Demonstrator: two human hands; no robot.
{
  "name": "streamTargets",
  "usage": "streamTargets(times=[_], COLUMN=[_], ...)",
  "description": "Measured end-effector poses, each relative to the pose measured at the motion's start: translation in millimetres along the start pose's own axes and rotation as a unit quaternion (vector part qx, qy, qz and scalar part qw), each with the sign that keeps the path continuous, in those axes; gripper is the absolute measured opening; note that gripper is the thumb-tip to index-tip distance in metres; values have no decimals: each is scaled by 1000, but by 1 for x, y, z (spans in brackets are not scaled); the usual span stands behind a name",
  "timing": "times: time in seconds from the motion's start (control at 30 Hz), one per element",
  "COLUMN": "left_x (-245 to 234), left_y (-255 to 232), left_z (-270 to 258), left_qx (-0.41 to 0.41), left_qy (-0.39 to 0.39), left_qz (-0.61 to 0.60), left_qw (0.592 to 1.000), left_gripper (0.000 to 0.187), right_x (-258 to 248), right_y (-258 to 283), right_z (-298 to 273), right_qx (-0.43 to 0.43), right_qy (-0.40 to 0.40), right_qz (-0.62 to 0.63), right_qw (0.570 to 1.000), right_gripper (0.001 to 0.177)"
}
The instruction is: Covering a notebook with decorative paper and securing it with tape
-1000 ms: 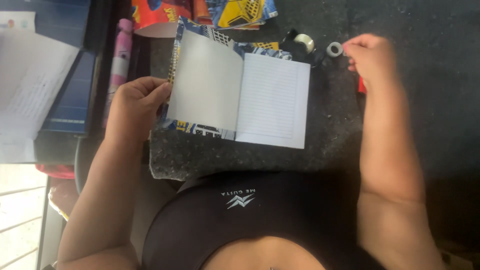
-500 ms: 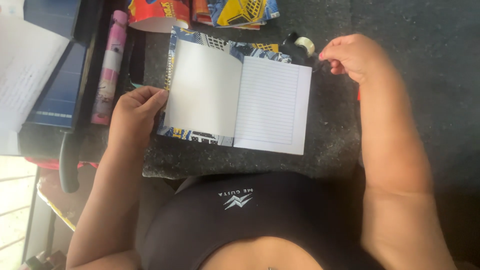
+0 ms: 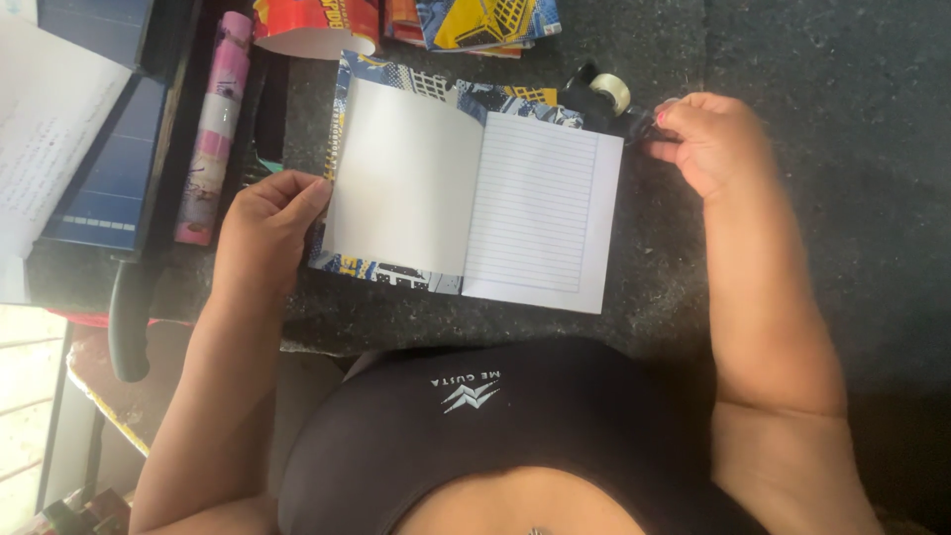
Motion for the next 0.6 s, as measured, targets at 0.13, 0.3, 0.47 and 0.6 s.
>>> streamTargets(times=[0.13, 0.3, 0.47, 0.6], left_x=[2, 4, 5, 2], left_y=[0, -3, -2, -15], left_z=[0, -2, 0, -2], left_qx=[-7, -13, -6, 14], left_qy=[1, 10, 16, 14], left_qz=[-21, -20, -32, -3], left_qw=[1000, 1000, 999, 1000], left_gripper=[17, 18, 17, 13], right_x=[9, 3, 2, 4], right_y=[13, 2, 4, 32], right_z=[-22, -14, -21, -33], right_qx=[-6, -33, -80, -403], right_qy=[-24, -34, -82, -122], right_qz=[6, 35, -79, -323], right_qw=[1000, 998, 990, 847], right_gripper=[19, 22, 19, 6])
Point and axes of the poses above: each hand's wrist, its own z-axis towards the middle knuckle, its own x-axis out of the palm, y = z × x, the point moved 10 cm from there along z, towards the middle knuckle, and after that the axes turned 6 degrees about -z, right-handed, at the moved point
